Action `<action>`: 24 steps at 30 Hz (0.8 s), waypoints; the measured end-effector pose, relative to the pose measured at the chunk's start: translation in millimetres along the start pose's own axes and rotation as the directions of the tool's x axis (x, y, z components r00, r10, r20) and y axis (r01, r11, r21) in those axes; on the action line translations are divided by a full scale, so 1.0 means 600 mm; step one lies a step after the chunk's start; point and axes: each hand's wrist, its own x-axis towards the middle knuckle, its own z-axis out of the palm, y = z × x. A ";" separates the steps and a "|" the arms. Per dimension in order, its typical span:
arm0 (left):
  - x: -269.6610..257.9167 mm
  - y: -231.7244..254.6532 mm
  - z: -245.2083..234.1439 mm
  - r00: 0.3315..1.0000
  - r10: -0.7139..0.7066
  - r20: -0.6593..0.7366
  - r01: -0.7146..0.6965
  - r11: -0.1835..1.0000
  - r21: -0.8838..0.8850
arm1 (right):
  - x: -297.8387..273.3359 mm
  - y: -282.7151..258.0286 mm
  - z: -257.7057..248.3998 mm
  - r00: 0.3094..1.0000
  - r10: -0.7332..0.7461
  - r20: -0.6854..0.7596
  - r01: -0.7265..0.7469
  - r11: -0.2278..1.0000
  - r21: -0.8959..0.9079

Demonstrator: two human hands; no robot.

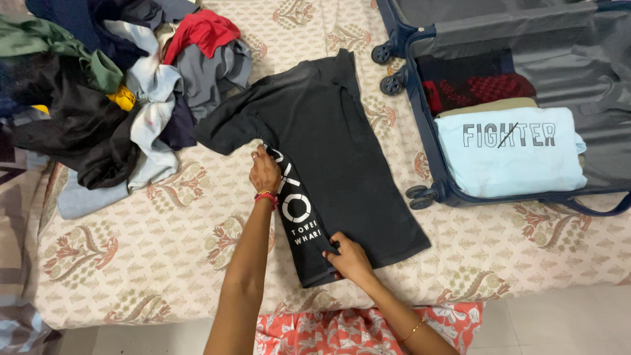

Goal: The person folds a light blue long-sleeved shirt on a bed and places it into an open suitcase, then picks up a black shirt from a pile of clothes, spreads it out, folds it into a small square, and places it into the suitcase.

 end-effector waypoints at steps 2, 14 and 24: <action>-0.013 0.018 -0.005 1.000 0.022 0.003 -0.022 1.000 0.012 | 0.004 0.016 0.000 1.000 -0.029 0.002 0.029 0.999 -0.013; -0.032 0.020 0.057 0.972 0.234 -0.014 -0.218 0.924 0.315 | -0.013 0.036 0.001 0.992 0.065 0.107 -0.057 0.995 -0.078; -0.059 0.026 0.043 0.972 0.229 -0.057 -0.202 0.932 0.300 | 0.004 -0.050 -0.033 0.888 -0.449 -0.103 0.303 0.738 -0.603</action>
